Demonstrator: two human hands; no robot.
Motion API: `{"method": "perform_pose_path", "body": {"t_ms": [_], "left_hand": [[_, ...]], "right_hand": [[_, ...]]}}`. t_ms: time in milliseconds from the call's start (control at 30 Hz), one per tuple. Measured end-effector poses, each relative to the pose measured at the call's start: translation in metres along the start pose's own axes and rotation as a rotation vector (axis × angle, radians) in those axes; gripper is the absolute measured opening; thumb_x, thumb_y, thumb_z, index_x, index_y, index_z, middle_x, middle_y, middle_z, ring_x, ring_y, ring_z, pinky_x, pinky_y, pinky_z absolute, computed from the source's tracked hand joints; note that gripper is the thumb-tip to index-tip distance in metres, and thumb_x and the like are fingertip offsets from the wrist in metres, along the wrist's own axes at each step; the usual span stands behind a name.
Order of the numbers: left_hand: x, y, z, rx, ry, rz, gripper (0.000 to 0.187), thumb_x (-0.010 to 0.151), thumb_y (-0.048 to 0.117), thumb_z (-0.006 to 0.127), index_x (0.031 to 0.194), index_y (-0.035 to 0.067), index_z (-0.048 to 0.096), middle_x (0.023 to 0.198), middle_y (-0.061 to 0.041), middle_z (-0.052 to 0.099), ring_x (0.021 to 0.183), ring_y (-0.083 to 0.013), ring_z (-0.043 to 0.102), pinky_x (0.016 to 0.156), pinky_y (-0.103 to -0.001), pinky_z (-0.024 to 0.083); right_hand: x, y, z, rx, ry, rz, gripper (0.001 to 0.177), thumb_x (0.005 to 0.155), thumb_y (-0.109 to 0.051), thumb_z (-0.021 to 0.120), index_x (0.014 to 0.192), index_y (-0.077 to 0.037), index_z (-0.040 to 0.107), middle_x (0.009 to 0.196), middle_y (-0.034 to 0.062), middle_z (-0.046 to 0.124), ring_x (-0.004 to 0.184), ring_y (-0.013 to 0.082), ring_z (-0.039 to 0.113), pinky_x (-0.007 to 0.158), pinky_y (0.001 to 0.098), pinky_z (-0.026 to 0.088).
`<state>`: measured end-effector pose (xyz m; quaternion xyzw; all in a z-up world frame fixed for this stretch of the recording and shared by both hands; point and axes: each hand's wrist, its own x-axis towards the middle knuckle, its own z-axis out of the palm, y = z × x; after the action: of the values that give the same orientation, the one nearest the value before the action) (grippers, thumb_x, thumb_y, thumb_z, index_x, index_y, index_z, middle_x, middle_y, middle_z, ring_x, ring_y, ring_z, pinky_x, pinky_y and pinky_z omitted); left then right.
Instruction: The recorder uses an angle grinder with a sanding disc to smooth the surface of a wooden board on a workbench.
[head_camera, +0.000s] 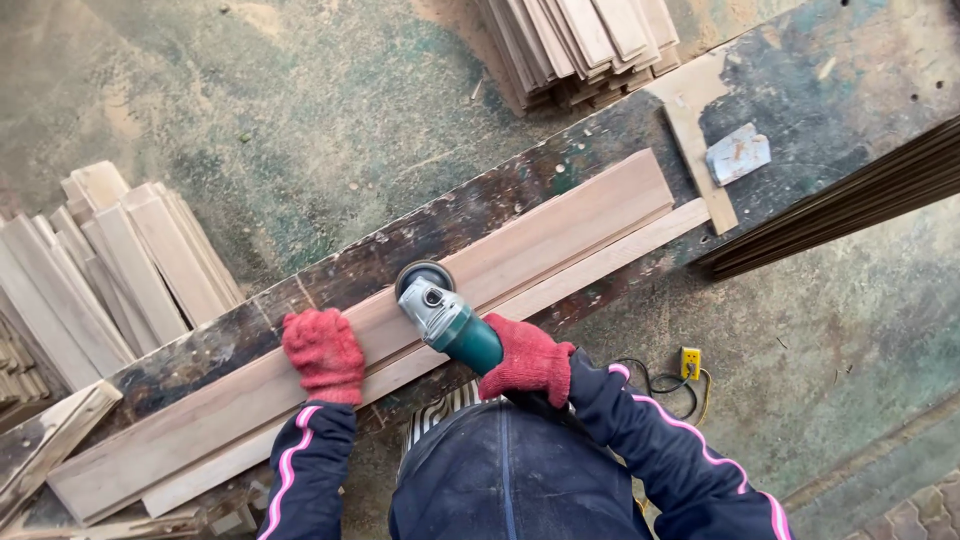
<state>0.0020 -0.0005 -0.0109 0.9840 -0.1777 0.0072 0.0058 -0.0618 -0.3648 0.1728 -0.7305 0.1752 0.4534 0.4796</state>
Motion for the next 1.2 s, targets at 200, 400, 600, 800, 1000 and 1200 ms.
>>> {"method": "perform_pose_path", "body": {"t_ms": [200,400,600,800,1000,1200], "left_hand": [[0.004,0.008,-0.011,-0.017,0.001,-0.041,0.020,0.088,0.037,0.066,0.084,0.017,0.068,0.086,-0.006,0.066,0.103,-0.0232,0.064,0.114,-0.046,0.039],[0.011,0.016,-0.023,-0.030,-0.003,-0.087,0.020,0.088,0.037,0.066,0.083,0.017,0.068,0.086,-0.006,0.066,0.102,-0.0232,0.065,0.114,-0.047,0.039],[0.022,0.025,-0.034,-0.017,-0.014,-0.126,0.021,0.088,0.037,0.066,0.083,0.017,0.068,0.085,-0.006,0.066,0.102,-0.0232,0.065,0.114,-0.047,0.039],[0.013,0.022,-0.037,-0.020,-0.017,-0.087,0.021,0.087,0.036,0.067,0.082,0.017,0.068,0.084,-0.006,0.066,0.101,-0.0232,0.065,0.113,-0.047,0.039],[0.017,0.023,-0.033,-0.026,-0.010,-0.025,0.021,0.087,0.036,0.067,0.081,0.016,0.067,0.084,-0.006,0.066,0.101,-0.0232,0.065,0.113,-0.047,0.039],[0.013,0.022,-0.038,-0.041,-0.004,-0.045,0.021,0.087,0.036,0.067,0.081,0.016,0.067,0.083,-0.006,0.066,0.100,-0.0232,0.065,0.113,-0.047,0.039]], "right_hand": [[-0.041,-0.022,-0.024,0.293,0.225,0.102,0.093,0.039,-0.028,0.098,0.127,-0.025,0.069,0.106,0.0142,0.073,0.105,0.0320,0.070,0.087,0.0417,0.054],[-0.059,0.020,-0.079,0.783,0.591,0.058,0.062,0.048,0.002,0.088,0.106,-0.007,0.068,0.080,0.0176,0.066,0.072,0.0347,0.069,0.065,0.0446,0.055],[-0.068,-0.006,-0.046,0.785,0.544,0.094,0.065,0.047,0.005,0.088,0.107,-0.004,0.064,0.081,0.0178,0.064,0.074,0.0344,0.066,0.065,0.0454,0.053],[-0.066,-0.039,0.040,0.626,0.279,0.125,0.085,0.039,-0.002,0.099,0.118,-0.008,0.069,0.094,0.0187,0.067,0.088,0.0333,0.065,0.072,0.0430,0.049],[-0.032,0.001,0.074,0.300,0.129,0.021,0.087,0.041,-0.027,0.103,0.121,-0.018,0.069,0.099,0.0156,0.069,0.095,0.0323,0.067,0.080,0.0437,0.053],[-0.070,-0.004,0.024,0.699,0.406,0.161,0.077,0.041,0.005,0.091,0.114,-0.010,0.071,0.087,0.0150,0.067,0.079,0.0317,0.065,0.067,0.0418,0.052]]}}
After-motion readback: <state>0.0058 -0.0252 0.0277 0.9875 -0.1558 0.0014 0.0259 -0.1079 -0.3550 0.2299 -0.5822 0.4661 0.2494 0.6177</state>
